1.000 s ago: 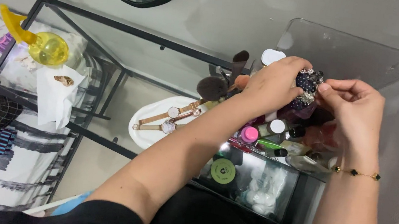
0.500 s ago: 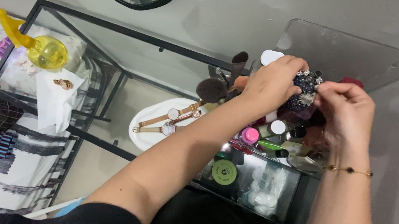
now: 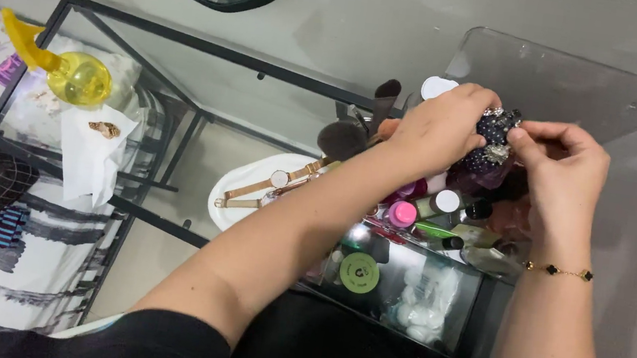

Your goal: The recorder is organizing watches and cleaning a glass desk surface using a spray and wipes.

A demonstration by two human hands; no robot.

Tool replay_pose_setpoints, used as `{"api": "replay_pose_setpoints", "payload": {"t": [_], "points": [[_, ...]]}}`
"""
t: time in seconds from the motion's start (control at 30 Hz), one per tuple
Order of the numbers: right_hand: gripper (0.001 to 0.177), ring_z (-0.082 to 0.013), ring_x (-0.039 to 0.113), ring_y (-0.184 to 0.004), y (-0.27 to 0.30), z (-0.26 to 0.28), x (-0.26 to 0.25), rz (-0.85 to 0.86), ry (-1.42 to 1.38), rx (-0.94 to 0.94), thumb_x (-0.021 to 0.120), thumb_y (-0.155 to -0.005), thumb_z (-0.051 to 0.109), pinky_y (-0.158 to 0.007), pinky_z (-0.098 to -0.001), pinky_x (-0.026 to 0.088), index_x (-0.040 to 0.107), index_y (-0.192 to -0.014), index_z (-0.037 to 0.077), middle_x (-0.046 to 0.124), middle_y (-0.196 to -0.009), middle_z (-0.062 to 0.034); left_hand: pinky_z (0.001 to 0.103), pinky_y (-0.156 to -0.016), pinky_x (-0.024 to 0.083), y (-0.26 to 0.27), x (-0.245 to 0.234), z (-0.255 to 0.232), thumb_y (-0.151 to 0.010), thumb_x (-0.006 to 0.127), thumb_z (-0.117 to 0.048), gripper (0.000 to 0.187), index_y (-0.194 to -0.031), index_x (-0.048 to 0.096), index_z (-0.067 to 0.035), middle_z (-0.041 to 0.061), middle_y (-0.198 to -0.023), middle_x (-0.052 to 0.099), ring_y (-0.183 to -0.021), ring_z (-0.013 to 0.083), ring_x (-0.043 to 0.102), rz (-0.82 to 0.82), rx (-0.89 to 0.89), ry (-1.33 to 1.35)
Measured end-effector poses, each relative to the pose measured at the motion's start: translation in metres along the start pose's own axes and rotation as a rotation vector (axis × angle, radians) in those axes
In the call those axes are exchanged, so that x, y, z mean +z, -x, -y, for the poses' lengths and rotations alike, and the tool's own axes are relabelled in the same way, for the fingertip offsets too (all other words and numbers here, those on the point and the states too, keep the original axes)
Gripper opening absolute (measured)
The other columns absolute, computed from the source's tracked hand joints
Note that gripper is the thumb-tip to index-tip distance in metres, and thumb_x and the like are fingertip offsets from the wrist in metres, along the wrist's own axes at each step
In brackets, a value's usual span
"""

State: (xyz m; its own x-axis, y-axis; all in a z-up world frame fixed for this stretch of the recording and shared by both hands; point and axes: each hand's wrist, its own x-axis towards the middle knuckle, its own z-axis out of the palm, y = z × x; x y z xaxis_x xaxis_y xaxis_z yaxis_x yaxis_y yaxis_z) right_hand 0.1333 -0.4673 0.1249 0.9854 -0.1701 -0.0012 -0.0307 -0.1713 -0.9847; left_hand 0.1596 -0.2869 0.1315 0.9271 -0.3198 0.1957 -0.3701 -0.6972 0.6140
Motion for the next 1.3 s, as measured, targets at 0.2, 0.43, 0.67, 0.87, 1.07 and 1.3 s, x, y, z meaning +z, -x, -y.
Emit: {"api": "replay_pose_setpoints", "payload": {"t": [0.2, 0.43, 0.67, 0.87, 1.07, 1.3], "points": [[0.023, -0.0083, 0.063, -0.093, 0.017, 0.021, 0.006, -0.074, 0.097, -0.254, 0.074, -0.096, 0.0, -0.084, -0.0233, 0.053, 0.064, -0.116, 0.003, 0.063, -0.104, -0.0006, 0.041, -0.103, 0.052, 0.032, -0.049, 0.012, -0.084, 0.077, -0.018, 0.066, -0.144, 0.052, -0.006, 0.018, -0.131, 0.066, -0.123, 0.0334, 0.063, 0.061, 0.289, 0.074], [0.019, -0.0195, 0.051, -0.093, 0.11, 0.047, 0.092, -0.15, 0.253, -0.759, 0.065, -0.102, -0.006, -0.082, -0.0273, 0.043, 0.059, -0.119, 0.001, 0.052, -0.114, -0.0094, 0.027, -0.093, 0.059, 0.166, -0.18, 0.072, -0.1, 0.069, -0.02, 0.032, -0.128, 0.068, -0.005, 0.005, -0.116, 0.075, -0.106, 0.0105, 0.071, 0.074, -0.075, 0.607], [0.036, -0.0384, 0.064, -0.107, 0.14, -0.03, 0.22, 0.609, 0.781, -0.536, 0.07, -0.079, 0.01, -0.088, -0.0477, 0.053, 0.071, -0.115, 0.01, 0.066, -0.117, -0.0137, 0.03, -0.072, 0.056, 0.275, -0.145, 0.193, -0.091, 0.067, -0.016, 0.028, -0.117, 0.071, -0.006, 0.005, -0.092, 0.075, -0.076, 0.0138, 0.069, -0.171, -0.553, 0.302], [0.04, -0.0388, 0.061, -0.113, 0.136, -0.046, 0.244, 0.582, 0.966, -0.434, 0.071, -0.08, 0.015, -0.091, -0.0485, 0.052, 0.07, -0.119, 0.016, 0.059, -0.133, -0.0094, 0.036, -0.076, 0.055, 0.312, -0.137, 0.198, -0.087, 0.069, -0.016, 0.031, -0.115, 0.073, -0.005, 0.013, -0.093, 0.074, -0.082, 0.0229, 0.07, -0.035, -0.577, 0.196], [0.023, -0.0353, 0.063, -0.112, 0.133, -0.057, 0.246, 0.548, 1.008, -0.483, 0.07, -0.09, 0.021, -0.095, -0.0457, 0.053, 0.071, -0.112, 0.013, 0.065, -0.124, -0.0075, 0.035, -0.084, 0.057, 0.307, -0.138, 0.197, -0.085, 0.07, -0.017, 0.038, -0.12, 0.07, -0.004, 0.012, -0.106, 0.074, -0.095, 0.0236, 0.072, 0.033, -0.422, 0.359], [0.012, -0.0142, 0.064, -0.089, 0.154, -0.03, 0.275, 0.558, -0.028, -0.009, 0.059, -0.098, 0.011, -0.082, -0.027, 0.051, 0.067, -0.097, 0.002, 0.069, -0.096, -0.0054, 0.042, -0.103, 0.049, 0.302, -0.155, 0.172, -0.091, 0.076, -0.025, 0.054, -0.137, 0.06, -0.003, 0.02, -0.134, 0.06, -0.125, 0.0355, 0.059, -0.053, -0.17, 0.308]]}}
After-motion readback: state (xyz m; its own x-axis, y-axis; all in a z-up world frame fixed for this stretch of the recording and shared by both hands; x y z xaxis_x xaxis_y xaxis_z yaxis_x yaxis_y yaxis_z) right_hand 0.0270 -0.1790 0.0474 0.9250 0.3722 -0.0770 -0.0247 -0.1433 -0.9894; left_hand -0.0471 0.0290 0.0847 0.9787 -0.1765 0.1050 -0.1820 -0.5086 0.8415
